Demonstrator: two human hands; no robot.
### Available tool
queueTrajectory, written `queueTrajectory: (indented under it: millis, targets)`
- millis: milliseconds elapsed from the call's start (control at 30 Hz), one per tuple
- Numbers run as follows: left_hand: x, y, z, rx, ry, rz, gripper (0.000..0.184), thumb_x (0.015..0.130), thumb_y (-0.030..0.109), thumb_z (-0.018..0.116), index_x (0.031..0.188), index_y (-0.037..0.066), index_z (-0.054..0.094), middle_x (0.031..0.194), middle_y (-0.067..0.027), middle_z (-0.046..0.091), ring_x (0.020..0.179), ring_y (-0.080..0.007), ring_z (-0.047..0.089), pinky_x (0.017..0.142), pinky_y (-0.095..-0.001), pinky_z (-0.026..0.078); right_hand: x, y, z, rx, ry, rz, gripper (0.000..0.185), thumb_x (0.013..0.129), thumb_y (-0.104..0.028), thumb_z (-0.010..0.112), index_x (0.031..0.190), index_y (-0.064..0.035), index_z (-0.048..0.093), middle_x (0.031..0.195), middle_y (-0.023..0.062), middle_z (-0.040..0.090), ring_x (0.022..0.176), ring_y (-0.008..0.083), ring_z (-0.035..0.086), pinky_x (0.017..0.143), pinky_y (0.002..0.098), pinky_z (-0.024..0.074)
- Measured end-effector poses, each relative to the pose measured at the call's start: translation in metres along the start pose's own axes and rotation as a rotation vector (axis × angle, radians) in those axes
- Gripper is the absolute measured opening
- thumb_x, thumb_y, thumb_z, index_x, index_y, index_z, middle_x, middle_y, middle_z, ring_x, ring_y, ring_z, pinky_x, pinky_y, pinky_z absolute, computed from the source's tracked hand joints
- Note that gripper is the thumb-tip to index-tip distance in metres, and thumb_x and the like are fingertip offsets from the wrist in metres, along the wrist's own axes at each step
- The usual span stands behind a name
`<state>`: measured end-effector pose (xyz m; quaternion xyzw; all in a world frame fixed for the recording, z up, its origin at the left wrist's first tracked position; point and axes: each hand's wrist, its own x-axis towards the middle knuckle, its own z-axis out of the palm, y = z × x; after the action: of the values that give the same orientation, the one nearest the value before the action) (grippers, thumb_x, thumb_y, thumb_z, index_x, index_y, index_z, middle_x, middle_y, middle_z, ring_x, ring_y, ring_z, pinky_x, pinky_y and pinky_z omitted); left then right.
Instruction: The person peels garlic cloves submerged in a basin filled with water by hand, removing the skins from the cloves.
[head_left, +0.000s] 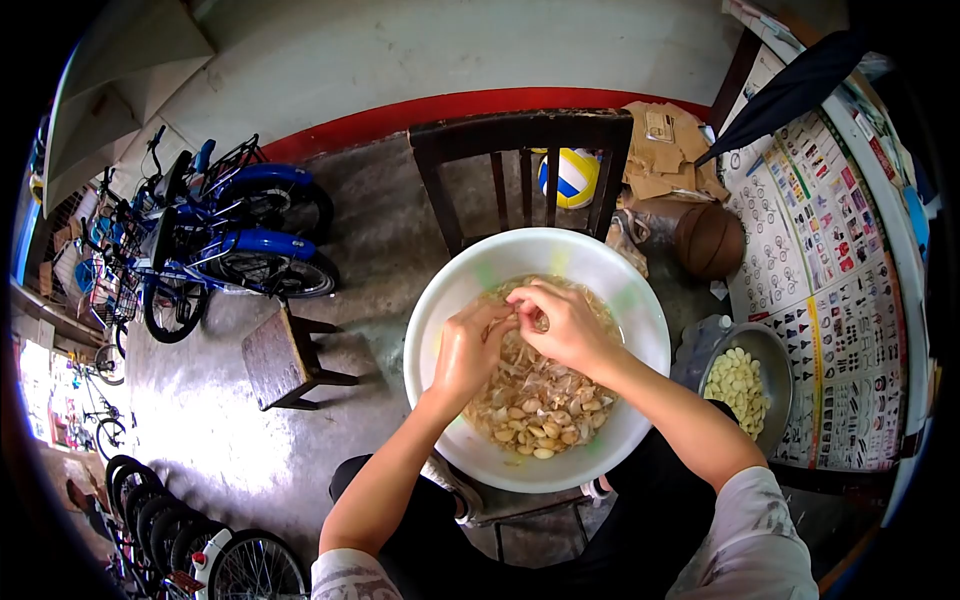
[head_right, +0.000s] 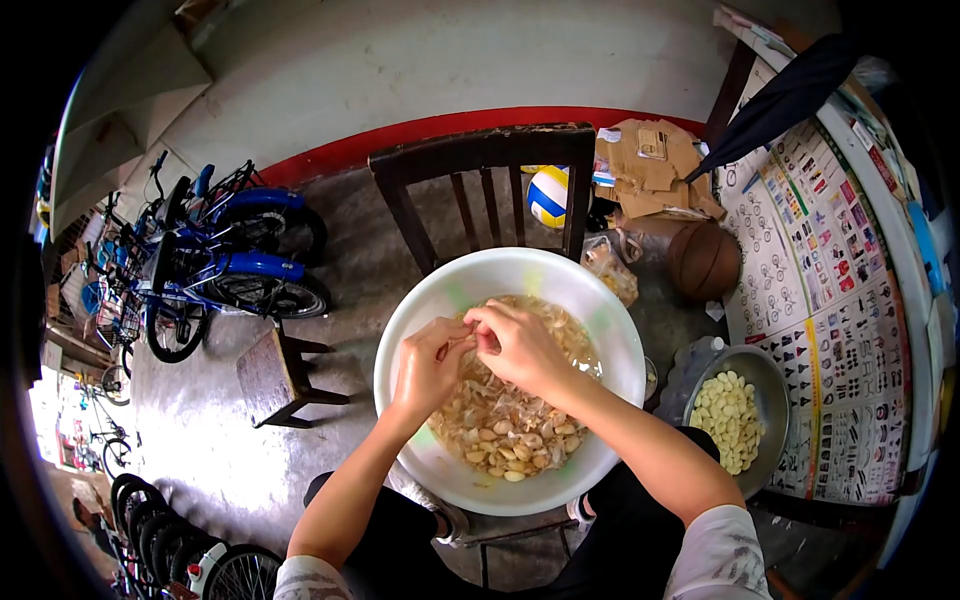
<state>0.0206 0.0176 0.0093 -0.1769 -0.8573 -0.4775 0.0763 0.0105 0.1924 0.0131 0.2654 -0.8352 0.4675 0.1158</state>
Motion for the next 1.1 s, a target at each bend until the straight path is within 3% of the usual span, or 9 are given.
queueTrajectory:
  millis: [67,100,167,300,567,700,800,900,1100]
  targets:
    - [0.001,0.004,-0.001,-0.060,-0.004,-0.136,0.014,0.085,0.004,0.069,0.099,0.000,0.071,0.086,-0.0146,0.068,0.067,-0.0194,0.062,0.065,-0.0326,0.050,0.002,-0.003,-0.002,0.084,0.018,0.102,0.030,0.075,0.003,0.068,0.104,-0.0014,0.062,0.083,0.0090,0.066,0.071,0.0217,0.068,0.066,0.0331,0.0551]
    - [0.000,0.002,0.000,-0.059,-0.004,-0.137,0.014,0.085,0.004,0.069,0.099,0.000,0.071,0.086,-0.0146,0.068,0.067,-0.0194,0.062,0.065,-0.0326,0.050,0.004,-0.004,-0.003,0.085,0.018,0.102,0.030,0.075,0.003,0.068,0.104,-0.0014,0.062,0.083,0.0090,0.066,0.071,0.0217,0.068,0.066,0.0331,0.0551]
    - [0.000,-0.005,0.003,-0.192,-0.017,-0.288,0.013,0.088,0.007,0.069,0.100,0.001,0.070,0.081,-0.0089,0.068,0.066,-0.0094,0.055,0.062,-0.0278,0.048,0.006,-0.005,-0.004,0.191,0.064,0.138,0.030,0.075,0.003,0.069,0.104,-0.0012,0.062,0.079,0.0074,0.066,0.068,0.0164,0.066,0.065,0.0300,0.0544]
    - [0.003,-0.009,0.003,-0.478,-0.015,-0.365,0.015,0.093,0.007,0.067,0.106,-0.001,0.066,0.098,-0.0039,0.068,0.083,-0.0088,0.059,0.074,-0.0252,0.047,0.009,-0.004,-0.005,0.224,0.099,0.182,0.031,0.076,0.003,0.069,0.105,-0.0007,0.063,0.077,0.0067,0.067,0.067,0.0134,0.065,0.065,0.0284,0.0540]
    - [0.002,-0.009,0.004,-1.068,0.093,-0.661,0.021,0.102,0.011,0.054,0.121,0.004,0.055,0.107,-0.0020,0.062,0.064,-0.0011,0.036,0.055,-0.0180,0.029,0.006,-0.003,-0.003,0.255,-0.014,0.169,0.021,0.078,0.001,0.069,0.100,-0.0009,0.066,0.078,0.0070,0.068,0.068,0.0145,0.066,0.066,0.0286,0.0539]
    - [0.003,-0.004,0.002,-1.134,0.103,-0.688,0.022,0.102,0.012,0.054,0.122,0.004,0.055,0.106,-0.0001,0.060,0.064,-0.0006,0.035,0.056,-0.0178,0.029,0.002,0.006,-0.005,0.206,-0.162,0.192,0.016,0.081,0.002,0.066,0.097,0.0001,0.067,0.084,0.0088,0.068,0.073,0.0174,0.068,0.067,0.0306,0.0544]
    - [0.003,-0.005,0.001,-1.080,0.043,-0.660,0.025,0.101,0.012,0.055,0.125,0.004,0.057,0.101,0.0009,0.060,0.063,-0.0006,0.036,0.055,-0.0174,0.029,0.008,0.006,-0.008,-0.084,0.166,-0.087,0.013,0.088,0.003,0.062,0.100,0.0020,0.067,0.095,0.0115,0.067,0.078,0.0224,0.069,0.069,0.0330,0.0552]
    - [0.001,-0.004,0.001,-0.912,-0.051,-0.664,0.026,0.100,0.012,0.058,0.122,0.001,0.063,0.093,0.0004,0.065,0.061,-0.0004,0.036,0.051,-0.0193,0.028,0.006,-0.001,-0.010,0.197,0.102,0.102,0.013,0.088,0.002,0.065,0.100,0.0027,0.067,0.093,0.0116,0.068,0.080,0.0216,0.070,0.071,0.0315,0.0567]
    - [0.000,-0.002,0.003,-0.806,-0.023,-0.576,0.021,0.097,0.009,0.062,0.114,-0.001,0.068,0.098,-0.0041,0.069,0.083,-0.0056,0.059,0.072,-0.0212,0.048,0.005,-0.008,-0.008,0.307,0.159,0.167,0.015,0.085,0.005,0.069,0.100,0.0039,0.067,0.092,0.0122,0.070,0.084,0.0207,0.072,0.074,0.0291,0.0591]
